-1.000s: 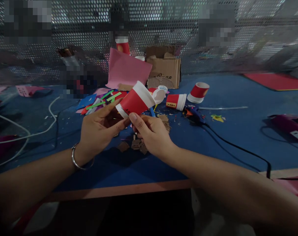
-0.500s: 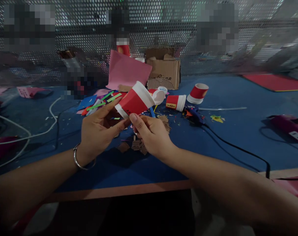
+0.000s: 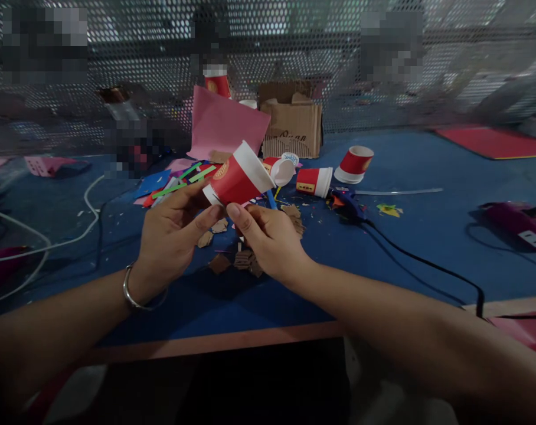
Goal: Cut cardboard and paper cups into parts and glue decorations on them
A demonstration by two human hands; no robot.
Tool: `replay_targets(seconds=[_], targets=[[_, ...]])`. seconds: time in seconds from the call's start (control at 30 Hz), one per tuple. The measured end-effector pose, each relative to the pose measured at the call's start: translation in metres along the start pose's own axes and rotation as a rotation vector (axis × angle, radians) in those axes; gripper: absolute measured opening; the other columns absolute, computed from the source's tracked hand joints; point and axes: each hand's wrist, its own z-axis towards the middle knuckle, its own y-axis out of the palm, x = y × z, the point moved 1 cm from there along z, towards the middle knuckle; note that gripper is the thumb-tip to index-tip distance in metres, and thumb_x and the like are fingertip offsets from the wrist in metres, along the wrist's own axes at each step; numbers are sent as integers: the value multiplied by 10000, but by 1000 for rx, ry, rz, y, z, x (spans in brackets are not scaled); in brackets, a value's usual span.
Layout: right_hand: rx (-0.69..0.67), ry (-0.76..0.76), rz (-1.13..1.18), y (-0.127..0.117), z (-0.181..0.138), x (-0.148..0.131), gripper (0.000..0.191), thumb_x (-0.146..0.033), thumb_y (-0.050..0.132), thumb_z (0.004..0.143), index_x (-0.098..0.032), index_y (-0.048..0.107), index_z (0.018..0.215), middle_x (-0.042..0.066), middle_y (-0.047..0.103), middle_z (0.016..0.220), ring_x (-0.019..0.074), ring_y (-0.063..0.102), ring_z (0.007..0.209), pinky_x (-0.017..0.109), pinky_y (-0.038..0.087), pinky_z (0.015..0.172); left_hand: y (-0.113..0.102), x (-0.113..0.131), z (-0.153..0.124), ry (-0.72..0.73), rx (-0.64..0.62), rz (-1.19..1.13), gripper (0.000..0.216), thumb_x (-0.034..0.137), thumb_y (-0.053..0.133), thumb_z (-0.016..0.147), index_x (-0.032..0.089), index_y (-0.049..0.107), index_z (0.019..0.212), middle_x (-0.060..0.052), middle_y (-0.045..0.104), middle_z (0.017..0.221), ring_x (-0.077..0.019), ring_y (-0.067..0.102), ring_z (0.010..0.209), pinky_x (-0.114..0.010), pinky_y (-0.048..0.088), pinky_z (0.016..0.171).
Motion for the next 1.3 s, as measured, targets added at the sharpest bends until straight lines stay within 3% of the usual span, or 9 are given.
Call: replay_targets(seconds=[0.43, 0.67, 0.97, 1.3], targets=[[32, 11, -130, -3, 1, 4, 634, -797, 556, 934, -227, 494, 664, -40, 406, 587, 99, 387, 551, 278, 280, 489, -1, -13, -1, -70, -7, -23, 494, 396, 882, 833, 229, 734, 1273, -65, 797, 1205, -211, 765, 1059, -359, 639, 948], [53, 7, -145, -3, 1, 7, 631, -793, 546, 943, -230, 484, 664, -41, 412, 579, 99, 391, 542, 276, 290, 487, 0, -19, -3, -129, -58, -75, 412, 386, 840, 888, 244, 740, 1261, -61, 786, 1184, -193, 754, 1055, -340, 608, 972], [48, -33, -172, -3, 5, 3, 642, -794, 535, 948, -228, 484, 649, -43, 395, 568, 98, 383, 533, 277, 274, 475, -1, -19, -1, -145, -16, -39, 455, 392, 870, 855, 229, 729, 1256, -61, 782, 1141, -185, 750, 1009, -335, 611, 931], [118, 35, -22, -10, 10, 3, 629, -822, 603, 886, -230, 518, 690, -76, 328, 542, 86, 283, 484, 281, 236, 457, 2, -11, 4, -29, -55, -101, 497, 309, 927, 782, 258, 706, 1223, -45, 787, 1166, -185, 749, 1064, -309, 637, 903]])
